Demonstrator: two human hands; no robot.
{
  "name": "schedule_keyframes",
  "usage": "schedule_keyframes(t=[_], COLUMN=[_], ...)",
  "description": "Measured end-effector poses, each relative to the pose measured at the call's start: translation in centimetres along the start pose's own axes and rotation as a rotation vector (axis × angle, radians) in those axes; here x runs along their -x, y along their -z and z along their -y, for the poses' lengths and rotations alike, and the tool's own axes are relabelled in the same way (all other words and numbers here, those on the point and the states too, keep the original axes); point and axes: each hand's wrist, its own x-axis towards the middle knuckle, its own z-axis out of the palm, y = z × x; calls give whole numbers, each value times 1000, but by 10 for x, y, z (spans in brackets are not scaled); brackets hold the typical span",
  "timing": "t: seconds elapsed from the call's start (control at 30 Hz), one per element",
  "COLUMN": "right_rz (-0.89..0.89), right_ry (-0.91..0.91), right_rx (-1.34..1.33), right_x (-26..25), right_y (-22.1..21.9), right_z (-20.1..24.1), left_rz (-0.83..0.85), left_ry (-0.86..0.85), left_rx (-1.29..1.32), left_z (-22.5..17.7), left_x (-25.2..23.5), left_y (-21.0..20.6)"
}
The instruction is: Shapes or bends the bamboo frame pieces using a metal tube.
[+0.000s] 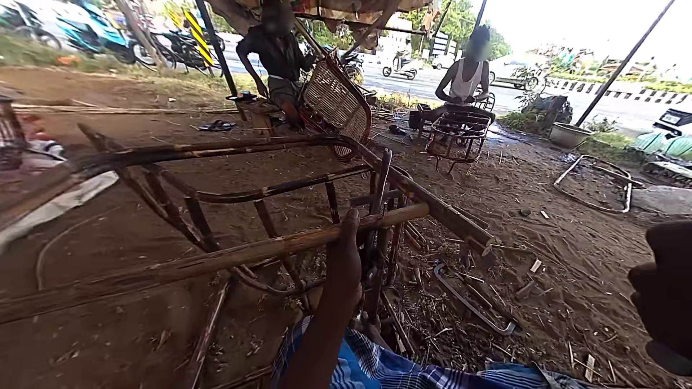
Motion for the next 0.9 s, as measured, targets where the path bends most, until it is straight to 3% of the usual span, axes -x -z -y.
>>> schedule_keyframes(t=[0.07, 0.13, 0.23, 0.67, 0.8, 0.9], right_rz=[37, 190, 317, 412, 506, 601], right_ry=[22, 32, -46, -134, -386, -616], right_rx=[11, 11, -51, -55, 114, 73], right_x=[-2, -6, -7, -2, -7, -13], right_y=[-5, -5, -15, -22, -26, -20], right_z=[-1, -13, -30, -53, -76, -62], left_rz=[-4, 29, 16, -40, -52, -55], left_ry=[-11, -20, -51, -80, -97, -89], left_rx=[16, 19, -11, 60, 69, 83], left_z=[-3, -8, -16, -4, -1, -1], left_x=[0, -2, -4, -2, -5, -4], left_y=[1, 4, 2, -3, -6, -9])
